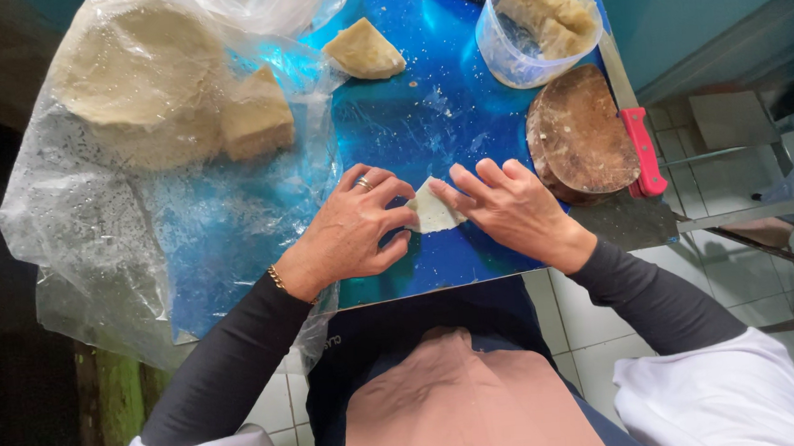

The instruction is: The person sits at a small blue table and folds filled pastries one at a time. They take a triangular dough wrapper, spoon filling from a plastic container onto it, then pinch and fold the wrapper closed with both hands, setting the finished piece aside.

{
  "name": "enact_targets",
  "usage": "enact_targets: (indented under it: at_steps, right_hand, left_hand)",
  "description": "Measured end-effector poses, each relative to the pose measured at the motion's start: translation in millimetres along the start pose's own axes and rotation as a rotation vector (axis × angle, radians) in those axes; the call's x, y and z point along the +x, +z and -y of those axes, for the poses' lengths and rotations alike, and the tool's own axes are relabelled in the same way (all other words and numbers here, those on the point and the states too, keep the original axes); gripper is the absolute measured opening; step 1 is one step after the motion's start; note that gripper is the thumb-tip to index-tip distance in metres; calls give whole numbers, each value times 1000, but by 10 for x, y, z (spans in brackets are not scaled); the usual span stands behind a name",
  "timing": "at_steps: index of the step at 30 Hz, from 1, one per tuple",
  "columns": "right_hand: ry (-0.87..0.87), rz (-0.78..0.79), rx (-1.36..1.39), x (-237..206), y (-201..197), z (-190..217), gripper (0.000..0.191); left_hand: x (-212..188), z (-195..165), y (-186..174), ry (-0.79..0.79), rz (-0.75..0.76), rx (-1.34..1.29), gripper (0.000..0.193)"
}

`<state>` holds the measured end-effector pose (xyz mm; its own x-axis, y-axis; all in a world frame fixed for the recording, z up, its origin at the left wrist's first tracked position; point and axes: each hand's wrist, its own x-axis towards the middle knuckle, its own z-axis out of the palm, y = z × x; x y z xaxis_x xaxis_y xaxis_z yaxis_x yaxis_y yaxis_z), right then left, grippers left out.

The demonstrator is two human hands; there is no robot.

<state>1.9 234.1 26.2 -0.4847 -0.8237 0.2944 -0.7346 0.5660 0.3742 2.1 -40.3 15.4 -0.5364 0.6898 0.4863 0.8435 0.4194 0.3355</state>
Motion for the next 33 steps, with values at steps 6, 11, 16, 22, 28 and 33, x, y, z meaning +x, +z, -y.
enact_targets:
  at_steps: [6, 11, 16, 22, 28, 33]
  right_hand:
    - [241, -123, 342, 106, 42, -241, 51]
    - [199, -152, 484, 38, -36, -114, 52]
    - [104, -39, 247, -2, -35, 44, 56]
    - [-34, 2, 22, -169, 43, -122, 59]
    - [526, -278, 409, -151, 150, -830, 36]
    - [580, -45, 60, -115, 234, -1250, 45]
  left_hand:
    - [23, -31, -26, 6, -7, 5, 13]
    - [16, -28, -14, 10, 8, 4, 14]
    - [20, -30, -8, 18, -5, 18, 16]
    - [9, -28, -7, 17, 9, 4, 16]
    - [22, -26, -4, 18, -4, -10, 15]
    - [33, -58, -34, 12, 11, -12, 15]
